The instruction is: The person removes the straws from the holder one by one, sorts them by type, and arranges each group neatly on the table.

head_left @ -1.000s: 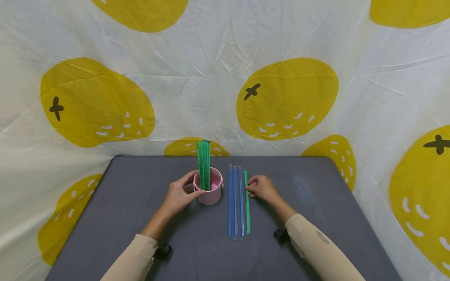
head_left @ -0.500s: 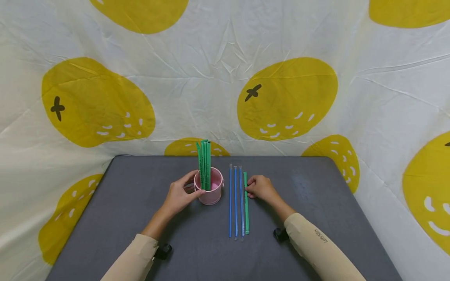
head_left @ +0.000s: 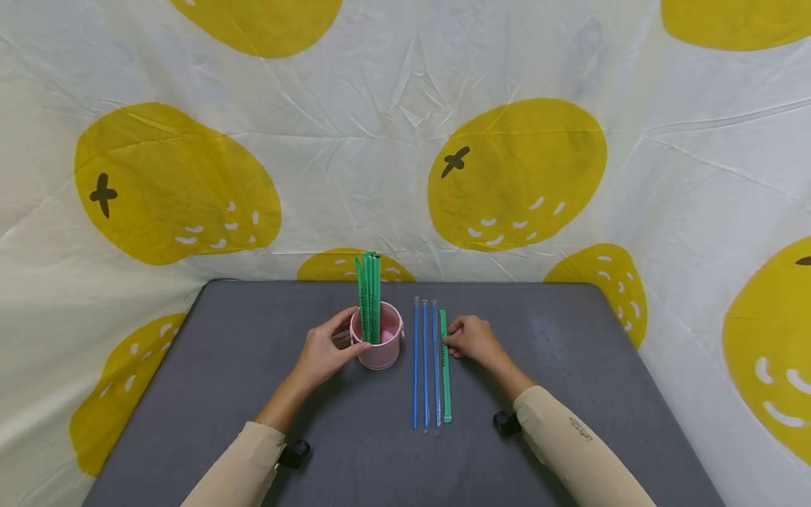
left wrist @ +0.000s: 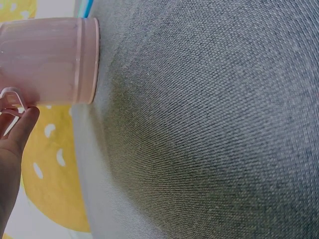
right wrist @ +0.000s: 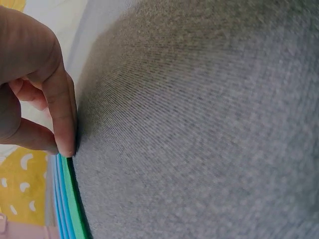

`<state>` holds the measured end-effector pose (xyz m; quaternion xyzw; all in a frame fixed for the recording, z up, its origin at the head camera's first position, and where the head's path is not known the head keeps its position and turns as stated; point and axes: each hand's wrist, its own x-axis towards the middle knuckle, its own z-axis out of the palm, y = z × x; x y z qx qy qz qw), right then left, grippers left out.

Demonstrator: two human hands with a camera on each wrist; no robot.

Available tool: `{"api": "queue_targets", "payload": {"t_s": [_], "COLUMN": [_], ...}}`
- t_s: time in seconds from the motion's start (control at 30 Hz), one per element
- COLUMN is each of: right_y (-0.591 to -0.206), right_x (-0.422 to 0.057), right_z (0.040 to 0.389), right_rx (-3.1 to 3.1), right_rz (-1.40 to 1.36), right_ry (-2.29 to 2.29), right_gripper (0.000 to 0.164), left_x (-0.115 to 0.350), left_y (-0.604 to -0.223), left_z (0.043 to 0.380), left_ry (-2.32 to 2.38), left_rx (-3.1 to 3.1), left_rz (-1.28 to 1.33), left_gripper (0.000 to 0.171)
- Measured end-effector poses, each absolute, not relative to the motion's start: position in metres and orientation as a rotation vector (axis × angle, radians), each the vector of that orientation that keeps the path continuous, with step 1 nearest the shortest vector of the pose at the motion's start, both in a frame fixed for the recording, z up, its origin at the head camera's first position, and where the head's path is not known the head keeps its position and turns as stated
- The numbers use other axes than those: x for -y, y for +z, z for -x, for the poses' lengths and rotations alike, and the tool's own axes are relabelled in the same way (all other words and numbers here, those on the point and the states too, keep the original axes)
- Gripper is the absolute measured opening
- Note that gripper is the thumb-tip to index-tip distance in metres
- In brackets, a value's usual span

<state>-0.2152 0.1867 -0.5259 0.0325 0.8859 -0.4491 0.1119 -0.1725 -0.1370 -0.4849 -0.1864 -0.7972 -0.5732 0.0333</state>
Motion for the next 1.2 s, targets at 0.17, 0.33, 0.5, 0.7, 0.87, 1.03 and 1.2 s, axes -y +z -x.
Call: {"api": "queue_targets", "payload": {"t_s": [0.17,0.33,0.5,0.7,0.87,1.03,1.2], "right_y": [-0.521,-0.511,-0.495,-0.482,-0.477,-0.465,-0.457], "right_x": [-0.194,-0.2,-0.197,-0.186,-0.168,-0.144,-0.119], "right_z": [0.217,0.221,0.225,0.231,0.237,0.242,0.246], "right_rx": [-2.67,-2.76,-2.795,-2.765,-2.711,-2.629,-2.552], "right_rz": [-0.038,0.097,0.197,0.281,0.375,0.392,0.409], "right_ry": [-1.264,-1.188,-1.172,-1.238,-1.386,-1.578,-1.671], "right_gripper": [0.017,0.02,0.023,0.029,0.031,0.035,0.036], "left_x": [0.137,0.137,0.138,0.141,0.144,0.146,0.146], "left_y": [-0.485,-0.485,-0.488,-0.512,-0.517,-0.518,-0.519], "left_z": [0.173,0.173,0.174,0.186,0.188,0.188,0.188], "left_ry": [-1.765,-1.773,-1.769,-1.737,-1.733,-1.751,-1.734], "left_rx": [2.461,2.477,2.478,2.482,2.47,2.455,2.446], "left_rz": [0.561,0.544,0.555,0.542,0.554,0.568,0.571], "left_gripper": [0.073,0.073,0.073,0.075,0.075,0.076,0.075]}}
